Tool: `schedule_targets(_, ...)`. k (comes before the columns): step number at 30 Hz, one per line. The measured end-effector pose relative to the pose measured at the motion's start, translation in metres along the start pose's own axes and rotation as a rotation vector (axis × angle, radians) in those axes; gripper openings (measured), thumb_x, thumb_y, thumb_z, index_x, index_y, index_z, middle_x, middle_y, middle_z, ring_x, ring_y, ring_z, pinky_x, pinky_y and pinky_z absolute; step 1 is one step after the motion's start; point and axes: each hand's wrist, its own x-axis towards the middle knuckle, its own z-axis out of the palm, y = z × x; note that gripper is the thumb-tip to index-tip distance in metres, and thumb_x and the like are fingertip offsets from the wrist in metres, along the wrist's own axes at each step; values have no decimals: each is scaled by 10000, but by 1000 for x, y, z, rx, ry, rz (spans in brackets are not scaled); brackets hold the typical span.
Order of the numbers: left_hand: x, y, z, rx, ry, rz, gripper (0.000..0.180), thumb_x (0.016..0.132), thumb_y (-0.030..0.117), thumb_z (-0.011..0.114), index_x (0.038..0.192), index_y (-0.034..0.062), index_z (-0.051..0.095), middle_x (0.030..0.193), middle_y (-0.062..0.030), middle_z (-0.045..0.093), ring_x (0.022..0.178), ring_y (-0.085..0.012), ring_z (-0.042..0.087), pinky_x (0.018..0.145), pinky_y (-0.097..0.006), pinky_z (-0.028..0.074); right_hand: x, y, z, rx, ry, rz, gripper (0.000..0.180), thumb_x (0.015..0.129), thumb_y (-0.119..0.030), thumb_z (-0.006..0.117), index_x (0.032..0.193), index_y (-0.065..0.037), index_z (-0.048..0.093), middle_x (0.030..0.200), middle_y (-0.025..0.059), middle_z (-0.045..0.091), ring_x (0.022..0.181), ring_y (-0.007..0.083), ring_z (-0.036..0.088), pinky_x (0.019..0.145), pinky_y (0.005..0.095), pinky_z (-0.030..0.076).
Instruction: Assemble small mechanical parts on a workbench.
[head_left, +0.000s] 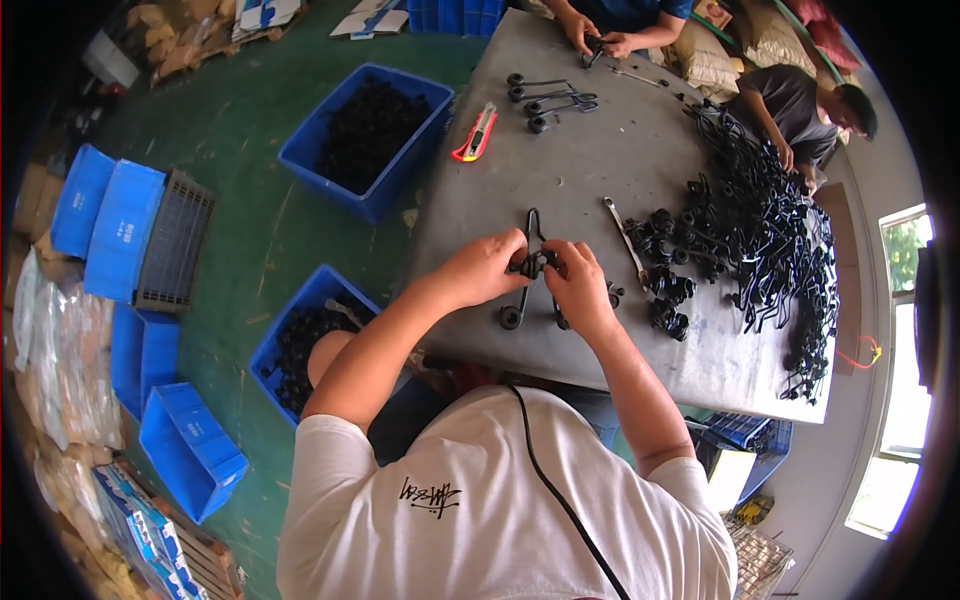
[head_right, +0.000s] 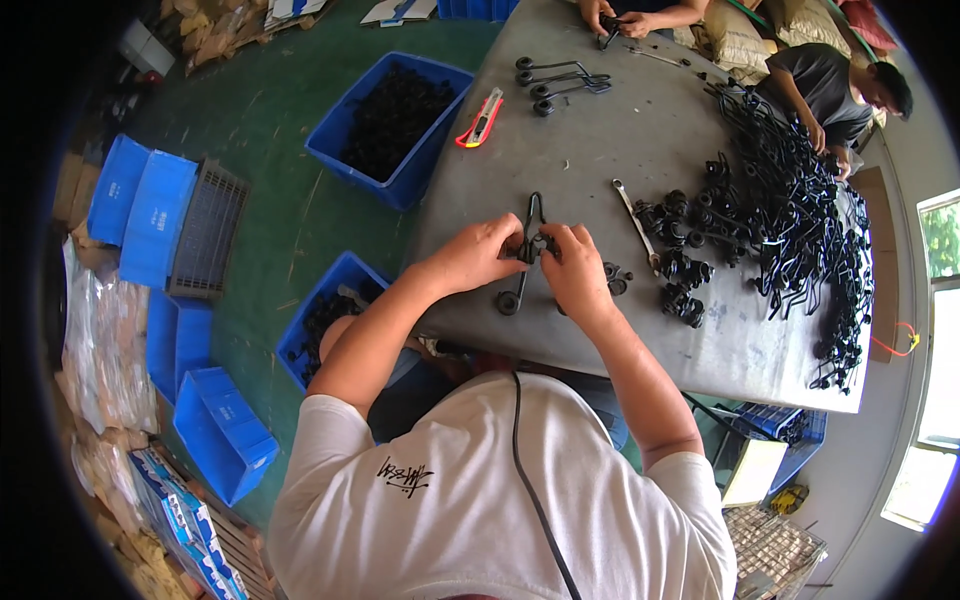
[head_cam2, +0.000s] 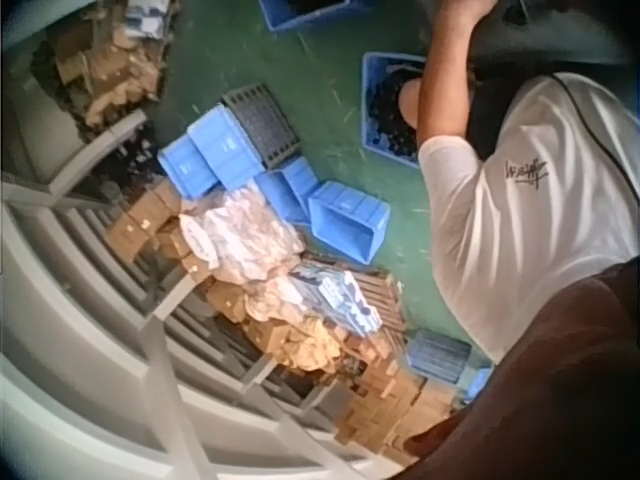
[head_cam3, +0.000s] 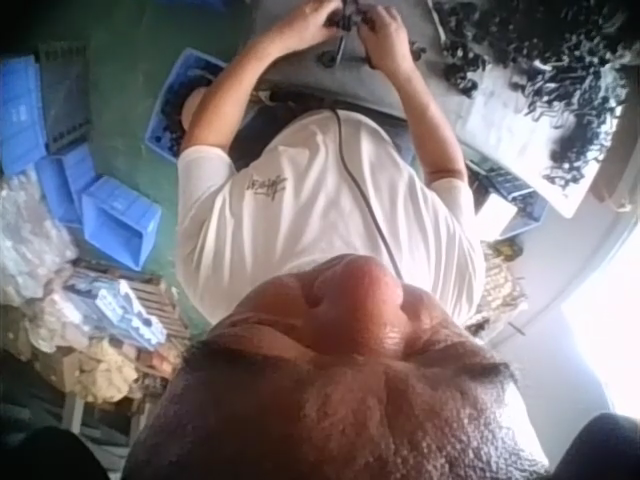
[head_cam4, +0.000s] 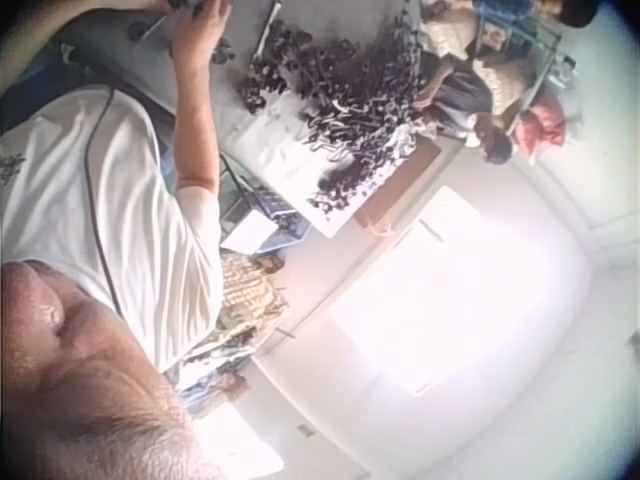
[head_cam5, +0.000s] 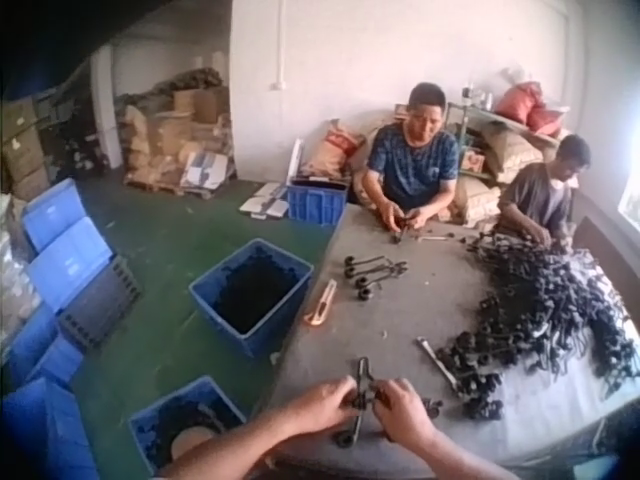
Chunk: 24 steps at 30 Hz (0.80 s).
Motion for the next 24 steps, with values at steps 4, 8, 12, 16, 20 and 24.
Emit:
schedule_targets(4, 7, 1, -4, -102, -134, -75, 423, 824, 126, 802, 1088, 38, 483, 966, -158, 672, 903, -327, 681, 794, -410, 538, -7, 4, 4, 38, 21, 36, 354, 859, -54, 669, 1211, -85, 646, 977, 145, 580, 791, 302, 622, 737, 405, 519)
schedule_targets(8, 21, 24, -9, -30, -253, -140, 490, 829, 121, 797, 1201, 52, 486, 999, -167, 681, 919, -332, 685, 819, -409, 538, -16, 19, 15, 144, 180, 38, 361, 854, -48, 695, 1212, -88, 672, 935, 110, 572, 773, 236, 608, 717, 351, 516)
schedule_targets(12, 14, 34, -11, 11, -200, -99, 547, 797, 141, 807, 1252, 84, 509, 1077, -177, 684, 994, -376, 665, 838, -442, 528, -20, 4, 16, 189, 135, 1, 390, 872, -39, 669, 1260, -73, 647, 991, 119, 575, 790, 237, 621, 724, 344, 524)
schedule_targets(16, 15, 29, -8, 36, -149, -83, 499, 798, 159, 805, 1242, 97, 586, 1126, -149, 682, 1058, -357, 648, 885, -426, 519, -34, 19, -19, 296, 43, 18, 416, 873, -21, 617, 1285, -77, 618, 1064, 140, 586, 852, 271, 652, 776, 373, 551)
schedule_targets(20, 18, 33, -9, 22, -194, -161, 487, 820, 196, 796, 1252, 117, 585, 1083, -133, 682, 962, -329, 652, 847, -400, 519, -49, 64, -43, -427, 237, -35, 379, 839, -173, 742, 1185, -68, 630, 1067, 139, 569, 948, 350, 615, 832, 446, 520)
schedule_targets(24, 15, 29, -10, 0, -207, -180, 495, 837, 232, 794, 1274, 140, 583, 1015, -103, 671, 864, -270, 630, 801, -380, 514, -43, 78, -46, -470, 93, -17, 366, 817, -179, 764, 1121, -48, 609, 1063, 150, 546, 976, 358, 611, 847, 447, 514)
